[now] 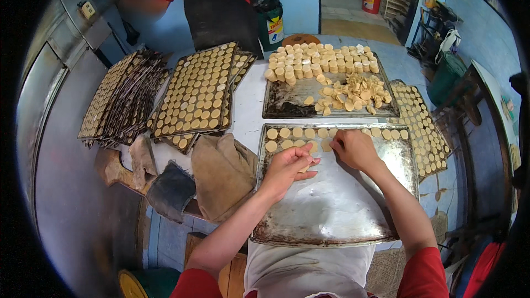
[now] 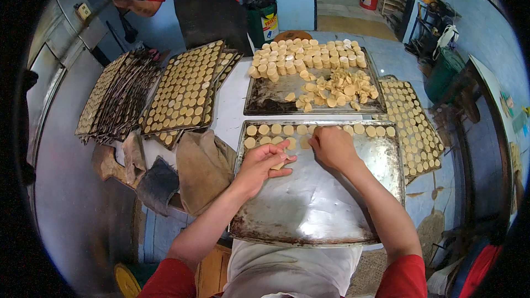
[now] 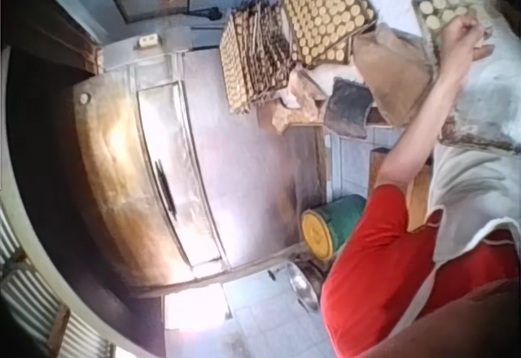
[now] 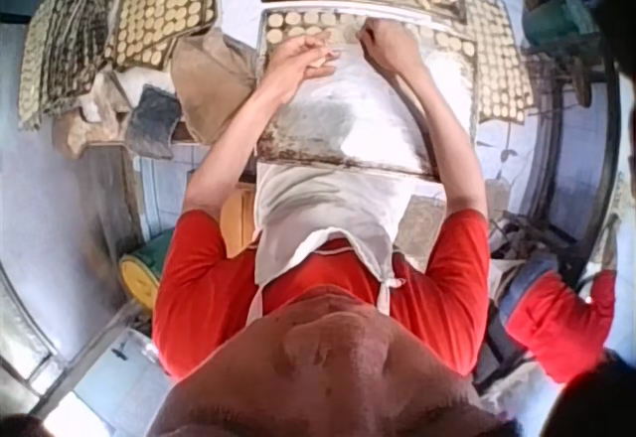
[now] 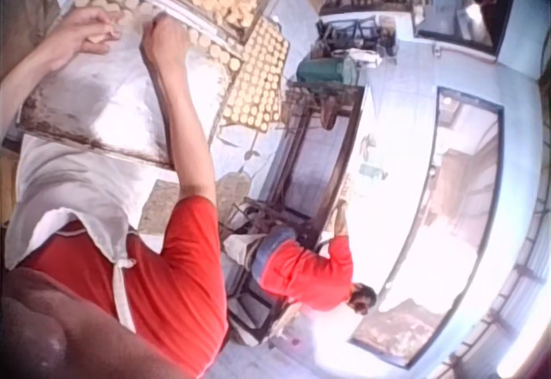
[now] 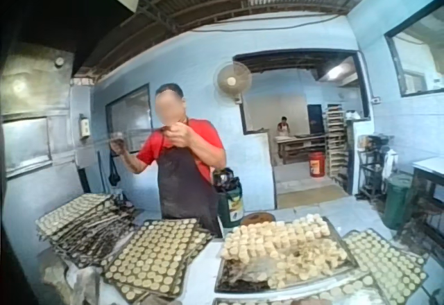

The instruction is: The person assembles small round biscuits by hand, placing one on top of another to form stacked pairs on a metal tray. A coworker in the background also handles trays of biscuits. The person continues stacking biscuits one at a time across the tray surface.

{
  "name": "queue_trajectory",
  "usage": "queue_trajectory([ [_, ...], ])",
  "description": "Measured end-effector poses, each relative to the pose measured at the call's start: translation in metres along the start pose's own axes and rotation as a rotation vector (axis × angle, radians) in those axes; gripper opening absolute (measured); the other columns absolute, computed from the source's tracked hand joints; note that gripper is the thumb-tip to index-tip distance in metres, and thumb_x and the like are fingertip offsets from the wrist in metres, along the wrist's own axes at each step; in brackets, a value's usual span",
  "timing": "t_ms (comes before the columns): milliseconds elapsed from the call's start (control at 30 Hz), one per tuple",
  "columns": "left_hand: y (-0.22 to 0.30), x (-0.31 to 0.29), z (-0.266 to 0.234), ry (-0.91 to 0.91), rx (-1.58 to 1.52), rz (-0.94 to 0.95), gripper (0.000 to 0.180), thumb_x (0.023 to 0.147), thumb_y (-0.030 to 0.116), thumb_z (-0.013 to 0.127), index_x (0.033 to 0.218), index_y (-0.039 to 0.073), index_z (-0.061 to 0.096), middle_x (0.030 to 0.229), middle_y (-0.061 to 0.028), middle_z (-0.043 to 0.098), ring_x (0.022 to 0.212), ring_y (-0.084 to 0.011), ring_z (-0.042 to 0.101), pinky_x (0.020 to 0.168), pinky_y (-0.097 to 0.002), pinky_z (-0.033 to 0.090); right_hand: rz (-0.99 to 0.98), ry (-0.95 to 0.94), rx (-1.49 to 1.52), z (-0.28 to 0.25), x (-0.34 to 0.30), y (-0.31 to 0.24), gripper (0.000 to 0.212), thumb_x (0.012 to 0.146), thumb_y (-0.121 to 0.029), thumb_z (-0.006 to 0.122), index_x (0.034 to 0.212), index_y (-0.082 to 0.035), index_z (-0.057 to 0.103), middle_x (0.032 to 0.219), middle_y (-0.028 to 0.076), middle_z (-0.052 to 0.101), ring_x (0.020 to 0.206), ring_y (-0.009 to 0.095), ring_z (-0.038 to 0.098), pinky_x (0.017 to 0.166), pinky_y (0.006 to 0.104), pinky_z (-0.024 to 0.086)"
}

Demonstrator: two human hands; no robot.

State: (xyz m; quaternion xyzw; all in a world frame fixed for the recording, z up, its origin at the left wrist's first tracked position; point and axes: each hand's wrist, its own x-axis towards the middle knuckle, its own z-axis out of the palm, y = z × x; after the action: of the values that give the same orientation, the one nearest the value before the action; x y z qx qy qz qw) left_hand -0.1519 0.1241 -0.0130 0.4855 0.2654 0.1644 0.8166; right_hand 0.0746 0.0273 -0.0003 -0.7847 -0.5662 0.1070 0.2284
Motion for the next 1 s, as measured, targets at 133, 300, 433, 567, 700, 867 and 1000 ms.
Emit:
queue_trajectory([
  [133, 0.003, -0.001, 0.007, -0.045, 0.001, -0.023, 0.014, 0.113, 0.014, 0.064, 0.116, 0.000, 0.067, 0.144, -0.0161, 0.063, 0.128, -0.0234, 0.072, 0.100, -0.0376, 0.068, -0.024, -0.138, 0.282, -0.016, -0.013, -0.010, 0.036, 0.103, -0.034, 0.076, 0.092, 0.001, 0.076, 0.082, 0.020, 0.076, 0.076, 0.035, 0.074, 0.072, 0.0464, 0.057],
  [300, 0.009, 0.002, 0.013, -0.125, -0.012, -0.027, 0.015, 0.114, 0.016, 0.064, 0.117, 0.002, 0.067, 0.123, -0.0080, 0.071, 0.128, -0.0237, 0.072, 0.101, -0.0389, 0.067, -0.146, -0.284, 0.797, -0.014, -0.013, -0.008, 0.024, 0.109, -0.022, 0.073, 0.104, 0.001, 0.073, 0.087, 0.005, 0.074, 0.080, 0.012, 0.064, 0.074, 0.0323, 0.054],
  [433, 0.015, -0.002, 0.011, -0.150, -0.133, -0.050, 0.012, 0.114, 0.015, 0.063, 0.118, 0.004, 0.066, 0.135, -0.0120, 0.071, 0.131, -0.0288, 0.072, 0.101, -0.0400, 0.067, -0.010, -0.414, 0.859, -0.036, -0.011, 0.003, 0.017, 0.110, -0.017, 0.071, 0.107, 0.000, 0.074, 0.094, 0.000, 0.074, 0.084, 0.008, 0.063, 0.077, 0.0287, 0.053],
  [567, 0.017, -0.002, 0.007, -0.189, -0.195, -0.059, 0.009, 0.114, 0.013, 0.062, 0.117, 0.006, 0.066, 0.142, -0.0169, 0.070, 0.131, -0.0339, 0.072, 0.100, -0.0399, 0.067, -0.008, -0.373, 0.892, -0.034, -0.014, 0.016, 0.017, 0.109, -0.018, 0.074, 0.109, -0.001, 0.074, 0.095, -0.001, 0.073, 0.087, 0.008, 0.062, 0.080, 0.0278, 0.053],
  [700, 0.009, -0.001, 0.007, -0.180, -0.161, -0.091, 0.012, 0.114, 0.014, 0.061, 0.118, 0.005, 0.066, 0.138, -0.0190, 0.071, 0.128, -0.0363, 0.073, 0.095, -0.0389, 0.068, -0.039, -0.296, 0.880, -0.028, -0.017, 0.016, 0.018, 0.107, -0.020, 0.077, 0.110, -0.002, 0.075, 0.096, 0.000, 0.073, 0.089, 0.009, 0.063, 0.083, 0.0293, 0.053],
  [867, 0.001, 0.003, -0.003, -0.320, -0.282, -0.170, 0.023, 0.117, 0.021, 0.056, 0.128, 0.003, 0.066, 0.134, -0.0201, 0.071, 0.122, -0.0374, 0.076, 0.085, -0.0373, 0.069, -0.193, -0.276, 0.851, -0.025, -0.024, -0.008, 0.020, 0.106, -0.020, 0.078, 0.116, -0.003, 0.075, 0.097, -0.001, 0.074, 0.089, 0.008, 0.065, 0.085, 0.0281, 0.052],
  [1000, 0.002, -0.001, 0.000, -0.264, -0.236, -0.173, 0.031, 0.119, 0.028, 0.055, 0.132, 0.002, 0.065, 0.126, -0.0162, 0.072, 0.113, -0.0327, 0.077, 0.081, -0.0372, 0.069, -0.115, -0.325, 0.787, -0.026, -0.018, -0.001, 0.017, 0.106, -0.018, 0.076, 0.110, -0.002, 0.076, 0.095, 0.002, 0.075, 0.088, 0.012, 0.066, 0.085, 0.0318, 0.053],
])
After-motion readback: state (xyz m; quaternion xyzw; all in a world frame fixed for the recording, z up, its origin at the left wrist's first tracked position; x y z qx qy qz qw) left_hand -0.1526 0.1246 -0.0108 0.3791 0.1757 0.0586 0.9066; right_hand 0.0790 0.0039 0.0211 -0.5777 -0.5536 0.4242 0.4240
